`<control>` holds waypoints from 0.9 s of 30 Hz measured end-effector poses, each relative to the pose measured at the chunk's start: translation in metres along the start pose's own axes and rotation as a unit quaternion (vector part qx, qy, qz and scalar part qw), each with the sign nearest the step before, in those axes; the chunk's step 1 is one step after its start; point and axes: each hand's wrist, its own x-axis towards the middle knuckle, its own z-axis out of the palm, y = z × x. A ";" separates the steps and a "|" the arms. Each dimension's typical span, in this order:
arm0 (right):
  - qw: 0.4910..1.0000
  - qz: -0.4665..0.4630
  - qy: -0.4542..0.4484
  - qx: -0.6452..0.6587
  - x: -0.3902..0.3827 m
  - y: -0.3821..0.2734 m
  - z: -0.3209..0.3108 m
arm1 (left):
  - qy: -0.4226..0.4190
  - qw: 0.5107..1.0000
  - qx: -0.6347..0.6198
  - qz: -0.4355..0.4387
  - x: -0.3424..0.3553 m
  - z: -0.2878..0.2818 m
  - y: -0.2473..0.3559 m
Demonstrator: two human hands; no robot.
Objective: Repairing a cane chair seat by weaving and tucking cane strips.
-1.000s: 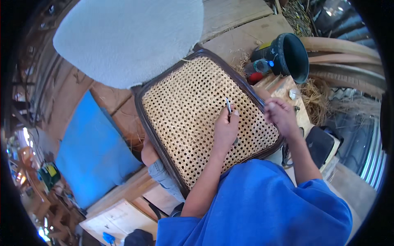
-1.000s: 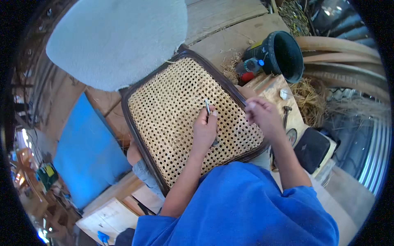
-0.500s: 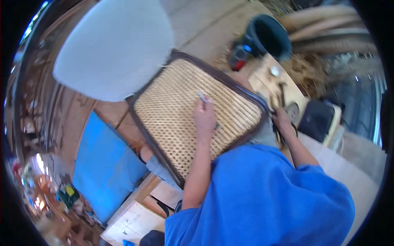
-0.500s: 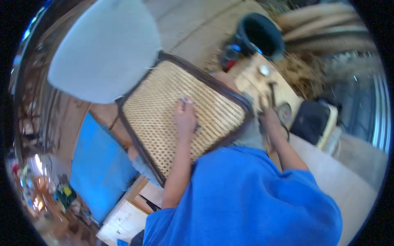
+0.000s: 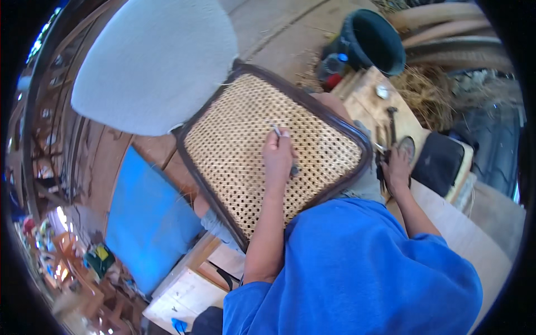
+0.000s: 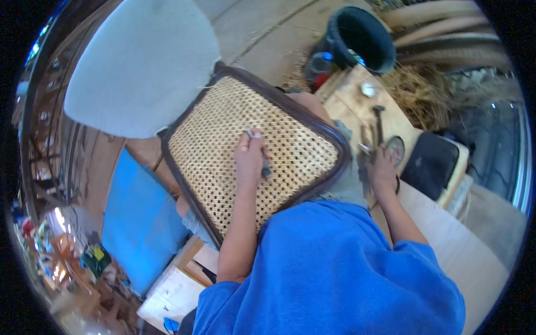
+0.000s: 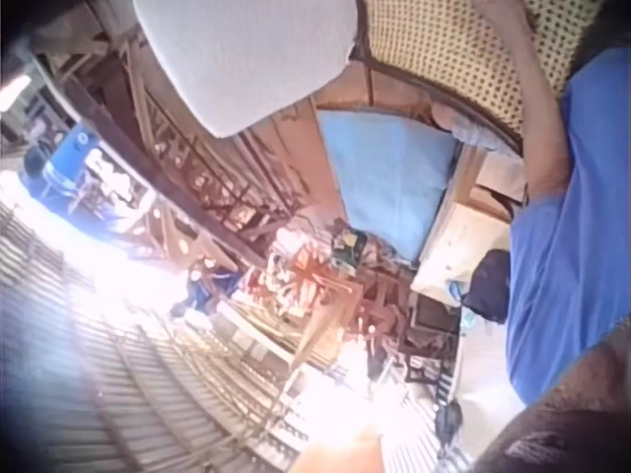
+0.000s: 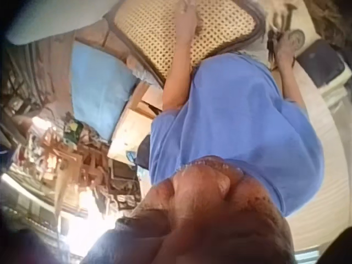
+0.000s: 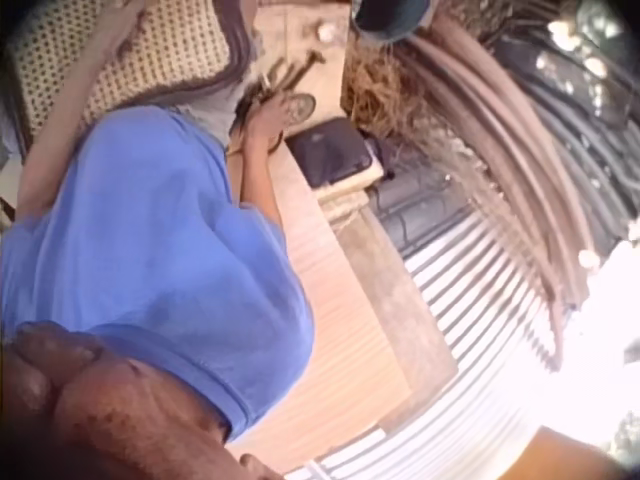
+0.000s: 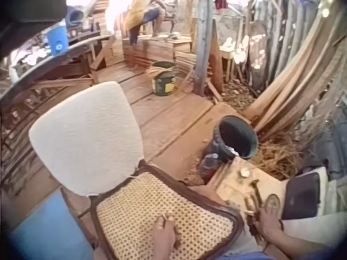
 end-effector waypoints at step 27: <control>0.931 -0.304 -0.190 0.073 0.194 -0.199 -0.134 | 0.092 0.816 0.553 0.138 0.233 -0.113 0.025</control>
